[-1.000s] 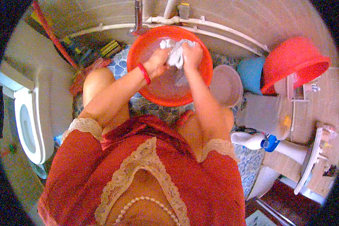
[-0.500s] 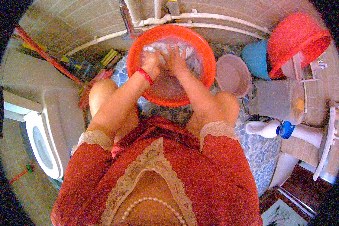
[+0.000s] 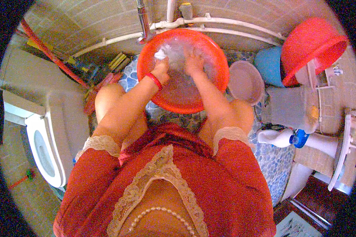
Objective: The person washes a cloth in a red basin, scrubs a wall, and then wipes the side of a toilet.
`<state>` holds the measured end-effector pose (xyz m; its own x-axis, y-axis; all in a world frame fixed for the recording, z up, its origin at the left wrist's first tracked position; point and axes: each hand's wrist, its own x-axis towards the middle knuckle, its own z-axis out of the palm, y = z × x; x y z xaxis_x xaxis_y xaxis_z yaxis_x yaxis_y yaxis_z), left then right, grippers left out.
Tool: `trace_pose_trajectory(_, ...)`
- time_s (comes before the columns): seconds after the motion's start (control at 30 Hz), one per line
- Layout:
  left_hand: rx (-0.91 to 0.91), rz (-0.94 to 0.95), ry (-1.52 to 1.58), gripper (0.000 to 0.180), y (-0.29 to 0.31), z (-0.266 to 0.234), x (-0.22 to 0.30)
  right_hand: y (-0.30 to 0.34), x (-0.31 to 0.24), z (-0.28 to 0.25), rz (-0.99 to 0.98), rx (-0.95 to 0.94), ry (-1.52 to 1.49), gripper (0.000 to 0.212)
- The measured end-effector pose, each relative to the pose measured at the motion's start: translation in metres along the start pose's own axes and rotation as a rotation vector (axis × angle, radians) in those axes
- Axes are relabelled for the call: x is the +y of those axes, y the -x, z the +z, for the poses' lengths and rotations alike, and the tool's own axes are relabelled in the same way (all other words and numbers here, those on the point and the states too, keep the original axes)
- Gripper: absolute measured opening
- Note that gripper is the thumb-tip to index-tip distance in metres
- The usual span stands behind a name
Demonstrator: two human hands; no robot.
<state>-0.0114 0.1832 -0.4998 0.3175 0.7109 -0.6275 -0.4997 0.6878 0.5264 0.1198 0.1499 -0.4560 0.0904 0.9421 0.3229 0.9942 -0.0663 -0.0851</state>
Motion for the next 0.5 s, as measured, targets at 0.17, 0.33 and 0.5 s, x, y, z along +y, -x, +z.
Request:
trace_pose_trajectory(0.17, -0.061, -0.119, 0.049, 0.033, 0.006, -0.001, 0.007, -0.002, -0.013, 0.010, -0.049, -0.768, -0.157, 0.042)
trace_pose_trajectory(0.33, 0.009, -0.216, -0.103, 0.036, 0.076, 0.037, 0.038, 0.001, -0.035, -0.055, 0.174, -0.660, -1.047, 0.029)
trace_pose_trajectory(0.5, -0.244, -0.114, 0.176, 0.049, 0.070, 0.034, 0.057, 0.008, -0.082, -0.161, 0.100, -0.453, -1.400, 0.034)
